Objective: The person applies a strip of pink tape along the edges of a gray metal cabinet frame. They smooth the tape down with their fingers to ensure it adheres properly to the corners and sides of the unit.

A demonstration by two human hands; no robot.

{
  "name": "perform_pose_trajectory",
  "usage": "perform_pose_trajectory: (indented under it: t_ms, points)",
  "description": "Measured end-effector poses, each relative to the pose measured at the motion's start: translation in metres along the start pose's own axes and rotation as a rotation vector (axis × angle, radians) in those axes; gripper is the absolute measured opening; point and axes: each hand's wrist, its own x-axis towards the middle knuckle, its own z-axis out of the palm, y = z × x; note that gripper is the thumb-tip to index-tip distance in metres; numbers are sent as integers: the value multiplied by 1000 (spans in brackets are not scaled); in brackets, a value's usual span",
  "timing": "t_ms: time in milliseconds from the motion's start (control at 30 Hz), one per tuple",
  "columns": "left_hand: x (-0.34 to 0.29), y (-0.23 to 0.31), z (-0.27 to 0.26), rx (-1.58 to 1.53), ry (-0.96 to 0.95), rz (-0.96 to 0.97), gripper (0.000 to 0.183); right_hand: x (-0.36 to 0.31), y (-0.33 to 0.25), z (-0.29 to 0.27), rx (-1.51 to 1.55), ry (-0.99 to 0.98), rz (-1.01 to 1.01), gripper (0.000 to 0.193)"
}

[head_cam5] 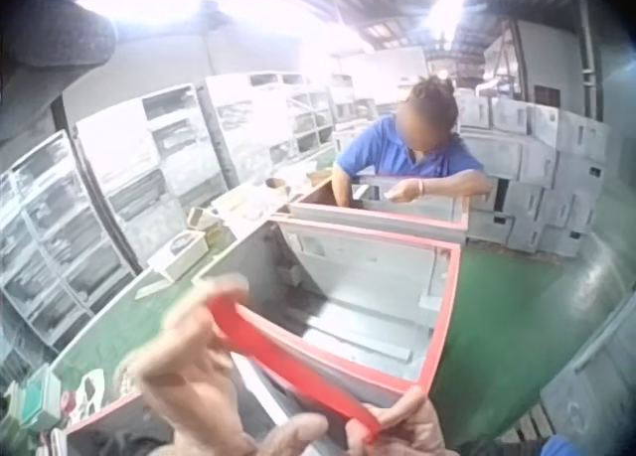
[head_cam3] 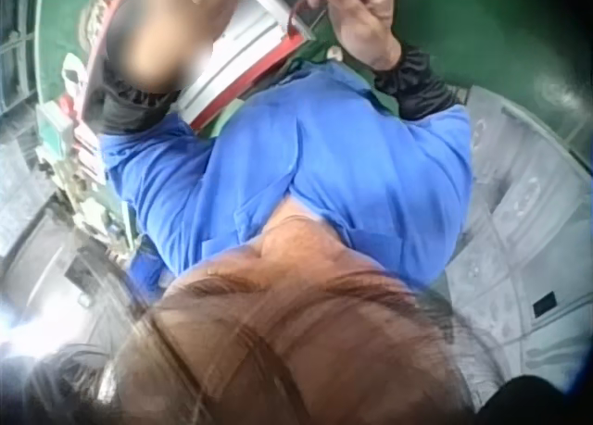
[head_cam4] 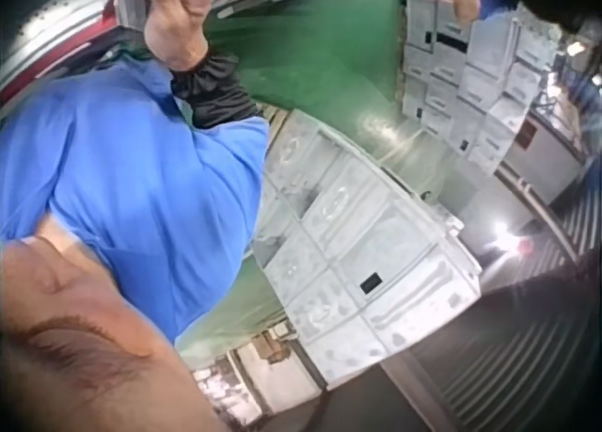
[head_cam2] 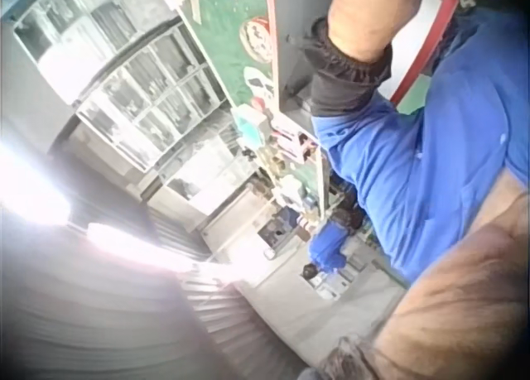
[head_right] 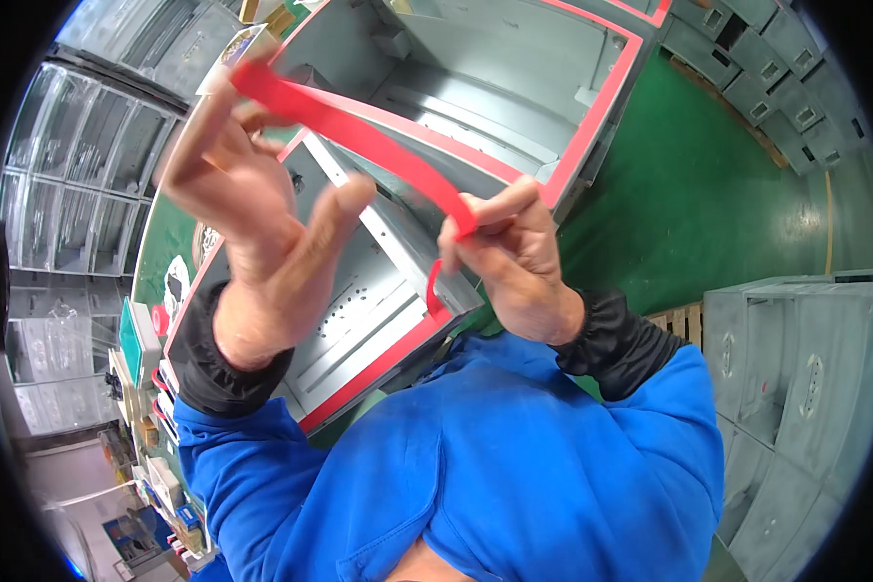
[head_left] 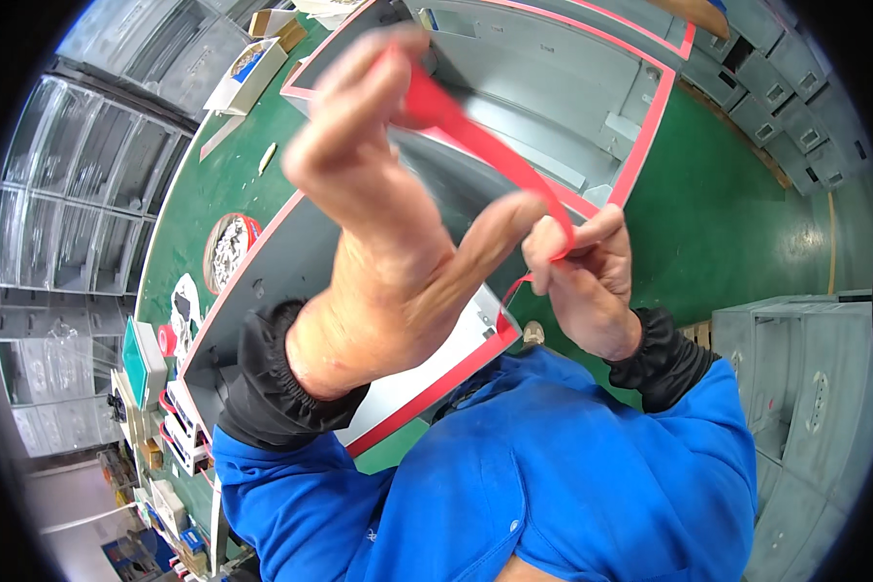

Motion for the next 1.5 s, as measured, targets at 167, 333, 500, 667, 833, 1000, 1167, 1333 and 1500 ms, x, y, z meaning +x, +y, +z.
perform_pose_trajectory:
  t_ms: [167,333,500,667,833,1000,1167,1333,1500]
  points:
    - [-102,4,4,-52,-189,-404,85,-3,-7,-3,4,113,-72,21]
    - [-118,18,-5,-91,-442,-641,67,11,-18,0,15,120,-135,18]
    - [-119,33,-3,-4,-667,-636,58,27,-20,-7,50,125,-185,17]
    - [-93,29,-8,-557,-409,-855,70,16,-18,6,-150,-223,18,27]
    - [-68,34,3,-1075,111,-856,45,10,-9,3,-309,-464,158,30]
    - [-71,7,-3,-851,241,-725,18,1,0,-11,-367,-593,184,28]
    - [-79,-29,-11,-661,303,-795,15,-4,-6,-5,-195,-440,355,23]
    - [-50,-2,-21,-872,307,-809,15,-3,-1,-8,-109,-204,478,15]
    - [-27,14,-34,-883,205,-708,17,6,25,-22,23,-272,396,28]
